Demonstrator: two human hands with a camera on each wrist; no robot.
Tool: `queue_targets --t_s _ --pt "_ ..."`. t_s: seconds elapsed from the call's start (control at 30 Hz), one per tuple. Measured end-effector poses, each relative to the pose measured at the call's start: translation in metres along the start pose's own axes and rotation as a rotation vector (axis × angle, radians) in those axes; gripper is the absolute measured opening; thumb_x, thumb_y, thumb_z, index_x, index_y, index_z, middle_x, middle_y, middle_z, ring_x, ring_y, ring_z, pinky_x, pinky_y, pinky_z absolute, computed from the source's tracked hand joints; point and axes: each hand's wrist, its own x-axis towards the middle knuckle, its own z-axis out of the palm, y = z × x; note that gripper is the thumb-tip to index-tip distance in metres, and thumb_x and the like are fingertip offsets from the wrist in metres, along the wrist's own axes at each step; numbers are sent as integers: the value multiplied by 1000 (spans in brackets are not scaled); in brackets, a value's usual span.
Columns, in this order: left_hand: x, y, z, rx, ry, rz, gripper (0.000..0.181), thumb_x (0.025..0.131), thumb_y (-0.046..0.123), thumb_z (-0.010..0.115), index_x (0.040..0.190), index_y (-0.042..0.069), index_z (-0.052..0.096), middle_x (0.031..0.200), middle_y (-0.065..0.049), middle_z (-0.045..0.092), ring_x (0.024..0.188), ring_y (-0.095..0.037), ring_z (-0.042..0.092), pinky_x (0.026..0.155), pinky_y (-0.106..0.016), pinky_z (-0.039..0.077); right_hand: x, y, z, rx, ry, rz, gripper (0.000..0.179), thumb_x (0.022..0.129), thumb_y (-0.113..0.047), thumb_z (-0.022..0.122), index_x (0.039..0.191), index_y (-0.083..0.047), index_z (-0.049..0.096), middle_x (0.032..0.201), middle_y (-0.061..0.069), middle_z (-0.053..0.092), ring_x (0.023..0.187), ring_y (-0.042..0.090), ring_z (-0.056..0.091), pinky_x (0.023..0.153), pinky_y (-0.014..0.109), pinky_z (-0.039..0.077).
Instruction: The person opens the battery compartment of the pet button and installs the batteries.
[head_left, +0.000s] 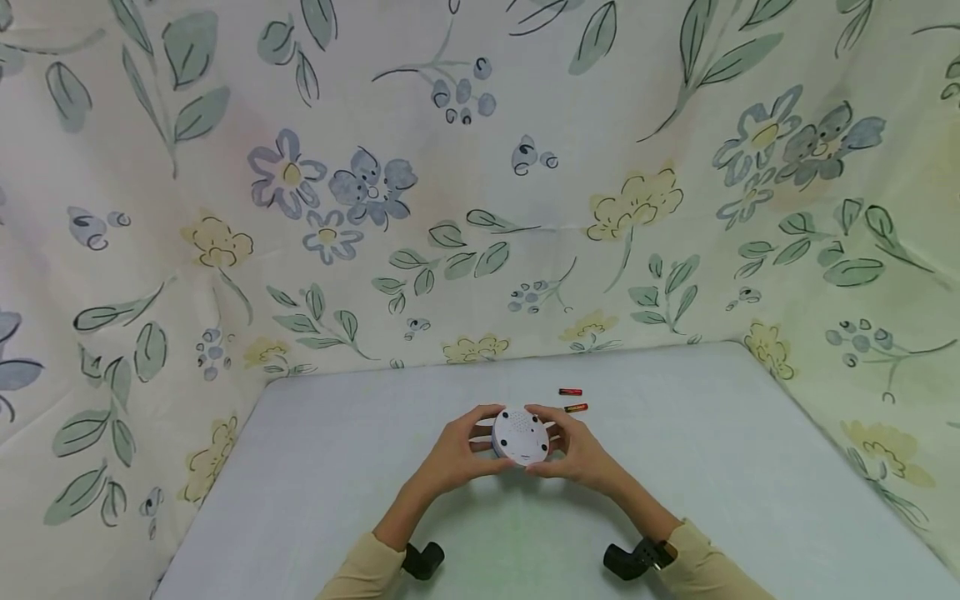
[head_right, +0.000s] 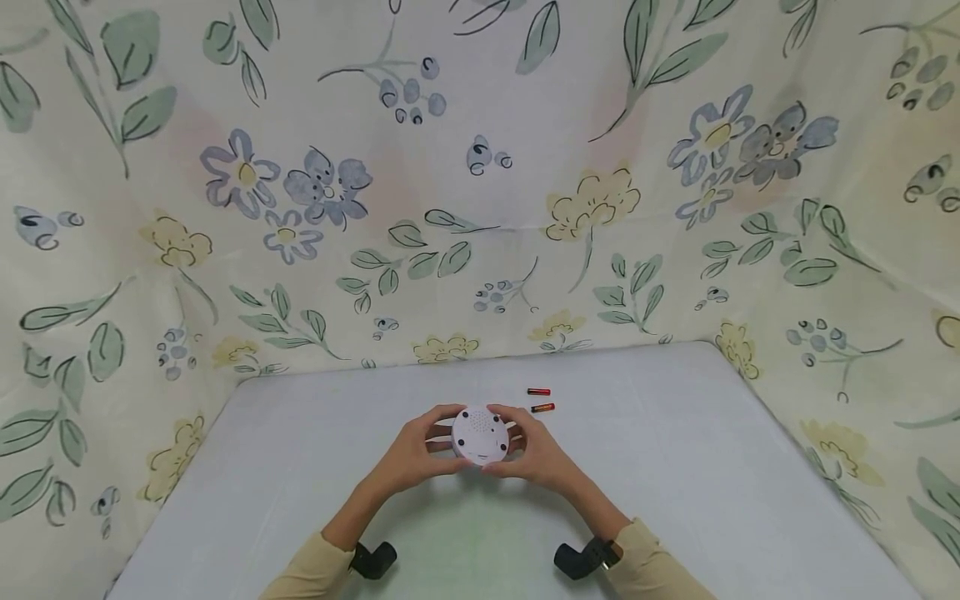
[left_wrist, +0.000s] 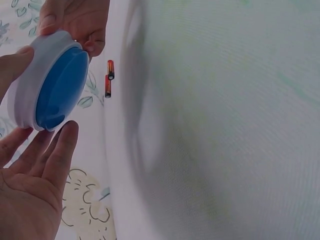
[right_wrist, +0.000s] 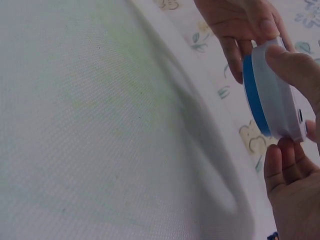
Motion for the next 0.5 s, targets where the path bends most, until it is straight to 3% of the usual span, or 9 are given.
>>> queue_targets --t_s 0.23,0.5 --pt "-1 -1 -1 2 6 -23 76 80 13 90 145 10 52 141 -6 55 116 -23 64 91 -31 54 0 2 0 19 -4 -6 91 74 3 90 151 5 40 142 21 49 99 33 58 76 33 56" --pt "-4 -2 -3 16 11 -50 76 78 14 91 144 13 54 142 -6 55 116 -26 64 92 -32 54 1 -2 -4 26 -47 28 90 76 -4 90 151 2 41 142 14 50 104 35 56 81 31 55"
